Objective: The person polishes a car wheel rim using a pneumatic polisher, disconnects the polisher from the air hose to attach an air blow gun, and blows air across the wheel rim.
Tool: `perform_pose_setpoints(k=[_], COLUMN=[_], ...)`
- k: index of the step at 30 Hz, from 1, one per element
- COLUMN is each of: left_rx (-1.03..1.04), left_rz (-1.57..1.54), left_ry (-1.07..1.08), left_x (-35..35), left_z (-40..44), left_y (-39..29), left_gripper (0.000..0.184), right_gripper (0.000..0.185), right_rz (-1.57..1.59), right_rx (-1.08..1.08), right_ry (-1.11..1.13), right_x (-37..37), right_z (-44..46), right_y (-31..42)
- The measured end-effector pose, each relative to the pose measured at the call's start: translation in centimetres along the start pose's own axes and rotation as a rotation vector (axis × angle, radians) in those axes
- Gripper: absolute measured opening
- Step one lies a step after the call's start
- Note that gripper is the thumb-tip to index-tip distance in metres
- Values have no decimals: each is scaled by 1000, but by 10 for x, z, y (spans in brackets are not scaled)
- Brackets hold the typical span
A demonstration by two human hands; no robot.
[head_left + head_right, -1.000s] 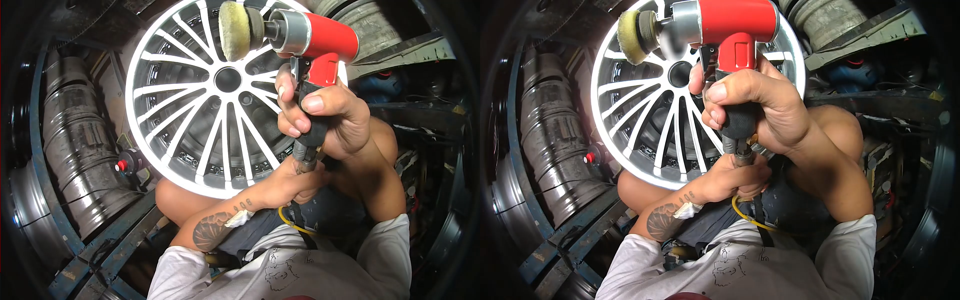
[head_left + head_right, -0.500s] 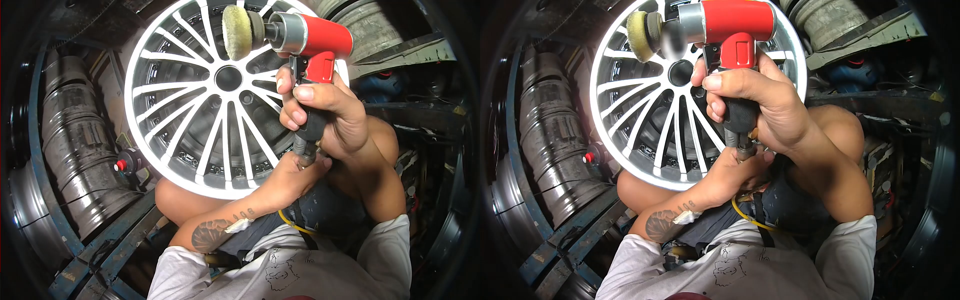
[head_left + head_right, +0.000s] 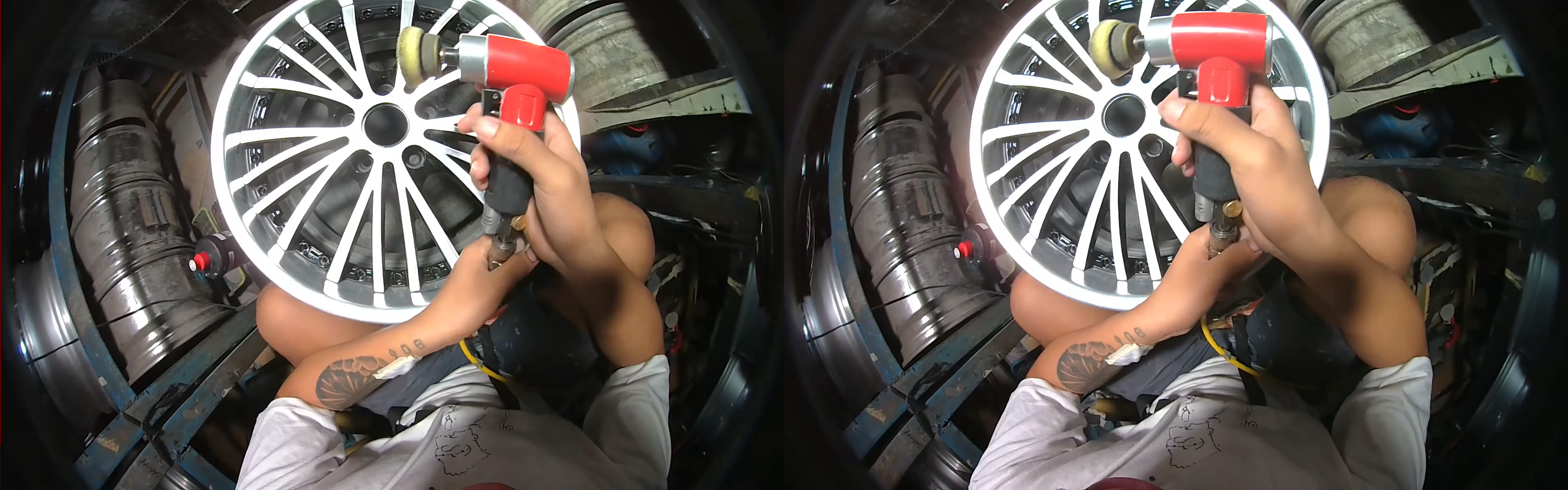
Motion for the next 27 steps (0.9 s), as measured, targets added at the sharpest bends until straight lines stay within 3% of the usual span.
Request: perform_pose_setpoints(k=[4, 7, 8, 15, 19, 22, 26, 27], left_rx=[349, 355, 268, 428, 230, 194, 93, -14], left_rz=[-33, -73, -95, 30, -152, -212, -272, -365], left_ry=[-70, -59, -40, -111, 56, 126, 139, 91], left_x=[6, -1, -4, -3, 2, 13, 24, 24], left_z=[-10, -4, -2, -6, -5, -6, -9, -16], left_y=[-36, -32, -31, -43, -34, -39, -48, -38], left_gripper=[29, 33, 33, 34, 34, 34, 40, 44], right_gripper=[25, 25, 25, 25, 21, 19, 19, 20], right_rz=[147, 170, 161, 155, 246, 309, 387, 477], right_rx=[-106, -179, -206, -273, -241, -235, -278, -217], right_ry=[-138, -221, -238, -242, -253, -242, -197, -142], right_x=[-16, -31, -35, -24, -25, -29, -30, -37], right_z=[2, 3, 2, -3, -1, -1, 0, 10], right_y=[15, 19, 20, 22, 22, 25, 38, 33])
Point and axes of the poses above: each hand's wrist, its own z-axis towards the middle knuckle, its own x-axis out of the palm, y = z × x, the point moved 9 cm from there along z, towards the middle knuckle, and after that the axes turned 6 degrees about -z, right-handed, at the moved point
